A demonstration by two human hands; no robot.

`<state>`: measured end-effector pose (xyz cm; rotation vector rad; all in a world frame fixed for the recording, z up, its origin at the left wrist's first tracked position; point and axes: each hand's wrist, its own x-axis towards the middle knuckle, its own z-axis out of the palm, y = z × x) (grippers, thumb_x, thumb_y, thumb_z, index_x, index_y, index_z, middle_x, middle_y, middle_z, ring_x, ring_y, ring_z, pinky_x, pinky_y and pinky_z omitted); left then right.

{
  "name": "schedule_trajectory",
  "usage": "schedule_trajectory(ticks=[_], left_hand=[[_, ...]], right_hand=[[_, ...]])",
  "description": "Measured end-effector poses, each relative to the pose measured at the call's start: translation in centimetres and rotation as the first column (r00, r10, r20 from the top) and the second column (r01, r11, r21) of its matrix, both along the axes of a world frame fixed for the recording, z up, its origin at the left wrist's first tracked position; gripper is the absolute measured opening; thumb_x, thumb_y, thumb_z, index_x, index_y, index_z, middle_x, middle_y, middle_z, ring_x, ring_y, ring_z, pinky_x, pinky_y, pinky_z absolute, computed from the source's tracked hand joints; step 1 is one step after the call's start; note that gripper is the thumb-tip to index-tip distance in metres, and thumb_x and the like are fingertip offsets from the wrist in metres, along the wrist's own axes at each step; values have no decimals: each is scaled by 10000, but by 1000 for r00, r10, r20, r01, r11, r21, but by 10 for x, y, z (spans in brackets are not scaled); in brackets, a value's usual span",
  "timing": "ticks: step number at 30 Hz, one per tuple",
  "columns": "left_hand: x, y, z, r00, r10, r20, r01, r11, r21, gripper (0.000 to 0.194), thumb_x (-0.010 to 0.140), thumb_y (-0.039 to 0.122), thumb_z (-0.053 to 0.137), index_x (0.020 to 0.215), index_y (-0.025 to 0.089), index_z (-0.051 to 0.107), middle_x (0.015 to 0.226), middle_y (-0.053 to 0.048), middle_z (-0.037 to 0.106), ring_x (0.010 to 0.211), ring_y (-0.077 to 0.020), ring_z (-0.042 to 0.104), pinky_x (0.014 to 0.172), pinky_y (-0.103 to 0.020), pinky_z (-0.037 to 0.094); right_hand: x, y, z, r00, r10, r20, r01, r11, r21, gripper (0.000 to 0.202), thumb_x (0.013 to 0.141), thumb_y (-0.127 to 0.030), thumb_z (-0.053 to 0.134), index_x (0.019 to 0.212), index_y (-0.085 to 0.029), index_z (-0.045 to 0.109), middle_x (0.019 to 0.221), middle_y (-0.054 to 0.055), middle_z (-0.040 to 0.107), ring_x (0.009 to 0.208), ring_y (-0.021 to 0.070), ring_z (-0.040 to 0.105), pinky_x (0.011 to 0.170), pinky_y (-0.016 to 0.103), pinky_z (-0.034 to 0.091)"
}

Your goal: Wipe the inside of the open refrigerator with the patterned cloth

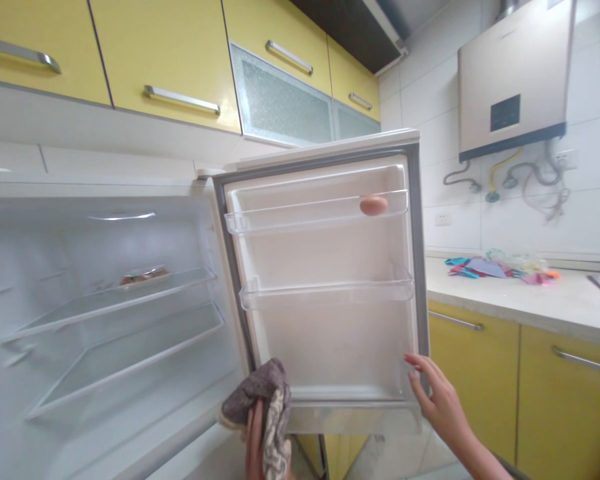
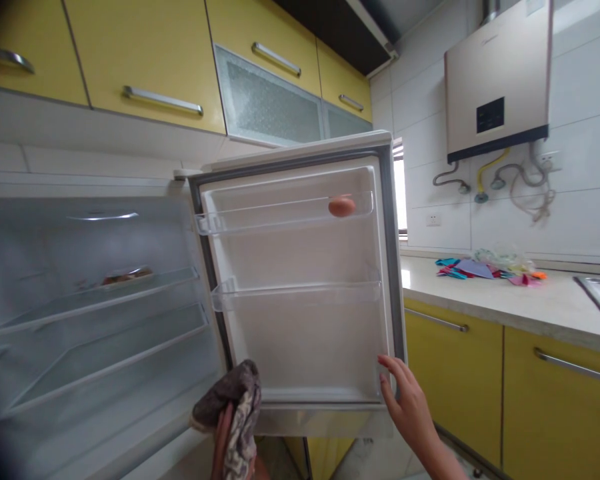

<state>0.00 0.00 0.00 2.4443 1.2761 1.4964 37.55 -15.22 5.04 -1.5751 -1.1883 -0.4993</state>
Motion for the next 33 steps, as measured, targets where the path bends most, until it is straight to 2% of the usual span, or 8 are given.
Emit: schedule_trajectory(ticks=[4, 10, 16, 21, 24, 27, 30, 33], left_hand=[[11, 20, -3, 950, 84, -300, 35, 929, 369, 983, 734, 161, 666, 1591, 378, 237, 1730, -26, 162, 1575, -400, 152, 1212, -653, 312], [19, 5, 16, 868, 101, -487, 153, 877, 455, 918, 753, 172, 692, 1560, 396, 315, 1733, -47, 149, 1565, -369, 193, 1266, -596, 126], [17, 9, 26, 739, -7, -673, 247, 933, 261, 1155, 635, 563, 815, 1595, 375, 199, 1666, -133, 327, 1490, -461, 334, 1232, -684, 86], [-6, 19, 55, 631, -199, -750, 256, 966, -40, 1343, 476, 777, 815, 1583, 440, 133, 1682, -120, 266, 1494, -512, 305, 1179, -777, 214], [-14, 17, 77, 630, -234, -740, 242, 965, -100, 1120, 627, 722, 773, 1564, 473, 213, 1684, -73, 278, 1506, -472, 309, 1197, -765, 224], [-10, 9, 95, 661, -201, -723, 155, 979, -130, 775, 829, 436, 702, 1520, 484, 353, 1630, -1, 419, 1502, -376, 367, 1251, -707, 193], [5, 5, 112, 667, -201, -718, 85, 977, -194, 791, 793, 358, 742, 1512, 400, 416, 1595, -23, 482, 1494, -343, 385, 1287, -635, 167], [23, 9, 131, 616, -251, -746, 57, 959, -276, 934, 658, 400, 851, 1497, 279, 460, 1526, -103, 550, 1410, -357, 479, 1260, -551, 273]], right_hand=[[0, 4, -15, 999, 12, 40, -10, 999, -40, 334, 969, -410, 501, 1252, -273, 613, 1229, 89, 727, 1114, 254, 712, 922, 442, 620], [-10, 10, -24, 995, 84, 53, -80, 994, -79, 304, 971, -339, 471, 1210, -257, 641, 1180, 91, 749, 1120, 246, 714, 934, 435, 619], [-6, 15, -32, 992, 124, 39, -117, 981, -156, 313, 946, -311, 453, 1149, -268, 689, 1081, 72, 777, 1146, 300, 697, 1037, 594, 549], [-1, 14, -33, 987, 156, 38, -147, 975, -169, 309, 952, -336, 448, 1099, -276, 713, 1020, 63, 786, 1130, 311, 705, 1077, 619, 517], [-1, 15, -32, 985, 167, 38, -159, 973, -168, 304, 955, -342, 439, 1086, -285, 707, 996, 49, 785, 1109, 307, 714, 1083, 628, 510], [-2, 16, -32, 985, 170, 33, -163, 974, -159, 295, 952, -342, 439, 1069, -294, 706, 962, 36, 782, 1069, 299, 726, 1082, 632, 510], [-2, 18, -33, 986, 166, 24, -161, 976, -144, 283, 946, -344, 449, 1043, -296, 710, 933, 32, 778, 1054, 296, 729, 1079, 627, 513], [-3, 19, -35, 985, 174, 3, -172, 977, -125, 278, 936, -341, 467, 1050, -292, 716, 935, 38, 777, 1070, 297, 724, 1087, 621, 509]])
